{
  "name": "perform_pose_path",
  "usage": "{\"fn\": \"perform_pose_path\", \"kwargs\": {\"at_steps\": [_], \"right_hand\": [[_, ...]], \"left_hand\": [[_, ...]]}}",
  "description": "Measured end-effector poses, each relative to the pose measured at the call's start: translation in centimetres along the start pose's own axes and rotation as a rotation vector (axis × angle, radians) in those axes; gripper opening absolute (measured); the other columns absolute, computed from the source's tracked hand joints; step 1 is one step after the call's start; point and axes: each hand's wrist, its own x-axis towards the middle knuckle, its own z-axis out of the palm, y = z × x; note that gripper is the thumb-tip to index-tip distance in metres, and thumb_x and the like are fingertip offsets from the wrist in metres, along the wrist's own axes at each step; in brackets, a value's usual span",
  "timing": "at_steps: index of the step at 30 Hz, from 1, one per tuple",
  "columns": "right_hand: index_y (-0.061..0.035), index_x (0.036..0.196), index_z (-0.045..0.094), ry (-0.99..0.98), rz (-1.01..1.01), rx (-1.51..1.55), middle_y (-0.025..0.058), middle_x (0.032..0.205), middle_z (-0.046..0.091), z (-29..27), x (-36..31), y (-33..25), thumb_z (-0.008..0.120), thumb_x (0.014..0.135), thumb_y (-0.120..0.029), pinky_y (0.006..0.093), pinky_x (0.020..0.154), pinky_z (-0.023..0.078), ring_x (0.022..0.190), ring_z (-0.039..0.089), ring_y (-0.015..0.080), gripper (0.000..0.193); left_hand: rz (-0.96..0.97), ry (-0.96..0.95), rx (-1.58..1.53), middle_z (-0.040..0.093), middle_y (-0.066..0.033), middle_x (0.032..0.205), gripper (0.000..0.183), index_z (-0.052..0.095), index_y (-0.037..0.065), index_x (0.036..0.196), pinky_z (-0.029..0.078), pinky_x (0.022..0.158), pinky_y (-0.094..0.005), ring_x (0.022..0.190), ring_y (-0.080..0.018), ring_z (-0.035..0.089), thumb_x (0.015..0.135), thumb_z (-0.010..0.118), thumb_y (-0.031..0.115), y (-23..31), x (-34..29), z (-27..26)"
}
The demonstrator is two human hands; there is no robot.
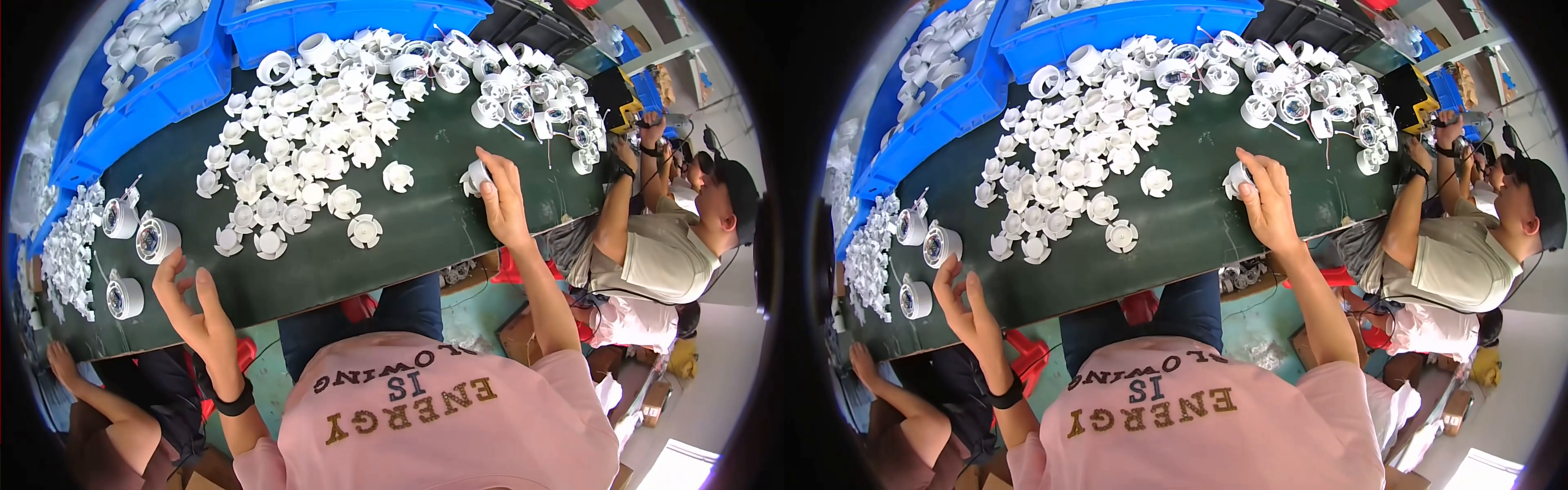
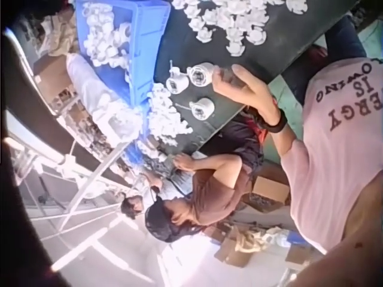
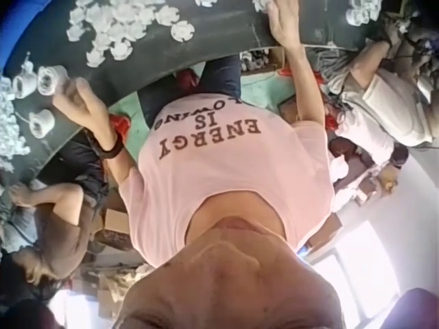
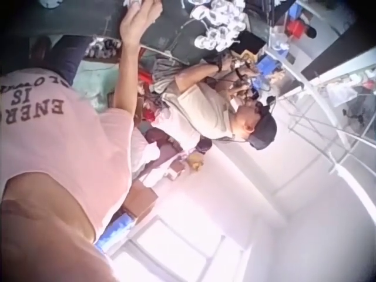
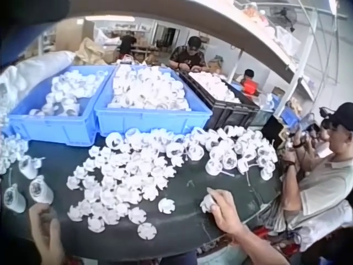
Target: The recorder is manually assembling small white electronic components by fitting plastic housings and wires together at a production table.
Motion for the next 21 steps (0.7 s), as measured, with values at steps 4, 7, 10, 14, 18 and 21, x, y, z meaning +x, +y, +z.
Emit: {"fn": "perform_pose_path", "kwargs": {"at_steps": [4,7,10,14,18,21], "right_hand": [[0.0005,0.129,0.048,-0.003,0.005,-0.023,0.0179,0.117,0.051,0.1,0.1,-0.1,0.042,0.099,-0.023,0.0375,0.095,0.035,0.106,0.048,0.0309,0.039],[-0.0015,0.129,0.049,-0.038,-0.032,-0.204,0.0182,0.116,0.051,0.1,0.1,-0.4,0.045,0.097,-0.022,0.0392,0.093,0.035,0.104,0.048,0.031,0.038],[-0.0041,0.129,0.049,-0.052,-0.05,-0.316,0.0186,0.116,0.05,0.1,0.0,-0.8,0.049,0.094,-0.019,0.0407,0.093,0.033,0.104,0.047,0.0313,0.039],[-0.0059,0.13,0.049,-0.055,-0.034,-0.169,0.0185,0.11,0.054,-0.8,1.4,-1.8,0.057,0.089,-0.017,0.0398,0.09,0.037,0.1,0.051,0.0319,0.044],[-0.0053,0.135,0.04,-0.147,0.052,0.265,0.0161,0.113,0.059,-1.3,2.1,-10.1,0.084,0.065,-0.023,0.0395,0.092,0.044,0.102,0.057,0.0338,0.084],[-0.0018,0.128,0.046,-0.128,-0.429,0.087,0.011,0.107,0.062,-1.4,2.3,-14.5,0.085,0.057,-0.03,0.0378,0.073,0.045,0.08,0.06,0.0288,0.085]], "left_hand": [[0.004,-0.04,-0.057,0.053,-0.0121,0.118,0.033,0.052,-0.001,0.119,0.04,0.082,-0.031,0.104,-0.0219,0.051,0.087,0.055,0.004,1.3,-0.3,0.7],[0.042,-0.087,-0.038,0.053,-0.0122,0.116,0.033,0.052,-0.001,0.118,0.04,0.082,-0.031,0.104,-0.0228,0.051,0.086,0.055,0.003,2.4,-0.7,1.4],[0.114,-0.232,-0.09,0.056,-0.0144,0.11,0.032,0.054,0.0,0.113,0.043,0.079,-0.034,0.099,-0.0272,0.054,0.082,0.058,0.002,5.0,-0.9,4.2],[0.232,-0.474,-0.299,0.061,-0.0157,0.094,0.03,0.059,0.0,0.101,0.048,0.075,-0.0387,0.085,-0.0328,0.058,0.072,0.068,0.0,9.3,-2.0,6.7],[0.161,-0.714,-0.3,0.056,-0.0155,0.11,0.072,0.039,0.0,0.132,0.05,0.071,-0.0333,0.083,-0.0271,0.059,0.069,0.075,0.008,11.3,-2.5,7.1],[0.007,-0.939,-0.404,0.049,-0.0189,0.119,0.085,0.03,-0.003,0.136,0.05,0.077,-0.0356,0.088,-0.0296,0.059,0.069,0.078,0.015,11.7,-1.9,6.1]]}}
